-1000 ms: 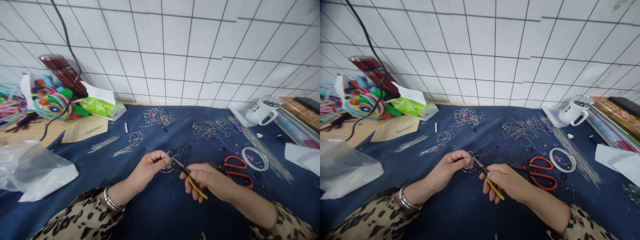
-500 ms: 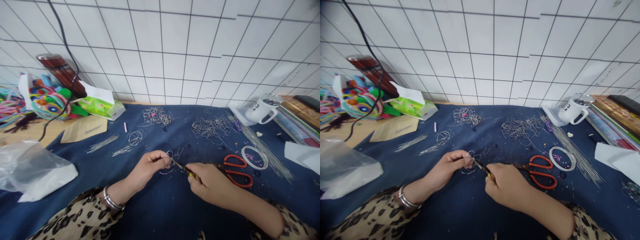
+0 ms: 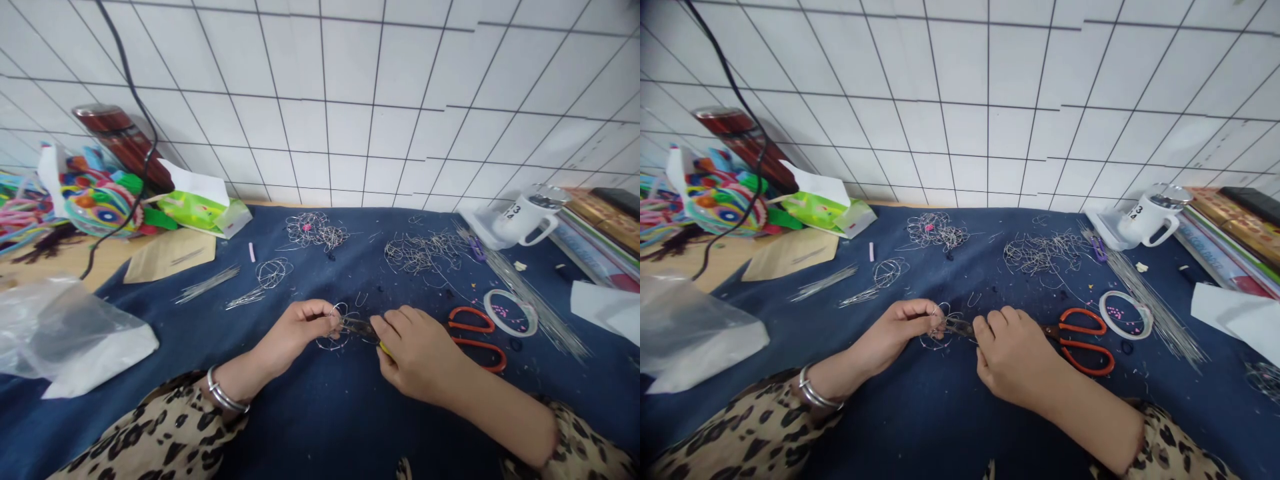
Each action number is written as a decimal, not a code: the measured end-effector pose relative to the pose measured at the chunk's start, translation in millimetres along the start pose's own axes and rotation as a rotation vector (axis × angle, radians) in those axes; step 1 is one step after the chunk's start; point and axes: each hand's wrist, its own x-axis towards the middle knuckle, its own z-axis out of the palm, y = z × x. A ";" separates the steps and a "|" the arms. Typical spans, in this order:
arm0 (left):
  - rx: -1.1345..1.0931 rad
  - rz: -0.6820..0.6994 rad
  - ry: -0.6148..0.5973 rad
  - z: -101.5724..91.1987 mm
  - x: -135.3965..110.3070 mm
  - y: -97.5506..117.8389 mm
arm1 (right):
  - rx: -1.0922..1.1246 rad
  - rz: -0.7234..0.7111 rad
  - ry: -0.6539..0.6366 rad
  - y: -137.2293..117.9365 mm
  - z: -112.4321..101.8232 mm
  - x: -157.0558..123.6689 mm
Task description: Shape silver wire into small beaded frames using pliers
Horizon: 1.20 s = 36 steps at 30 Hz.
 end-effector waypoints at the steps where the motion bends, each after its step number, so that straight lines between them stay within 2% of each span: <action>1: -0.006 -0.003 -0.001 0.0 0.0 -0.1 | -0.002 -0.012 -0.001 0.6 0.2 -0.1; 23: -0.080 -0.055 -0.020 -2.6 0.2 1.5 | -0.097 -0.098 0.045 5.1 2.4 0.0; 36: -0.132 -0.102 -0.043 -3.4 1.2 2.0 | -0.050 -0.143 0.100 8.8 4.9 0.2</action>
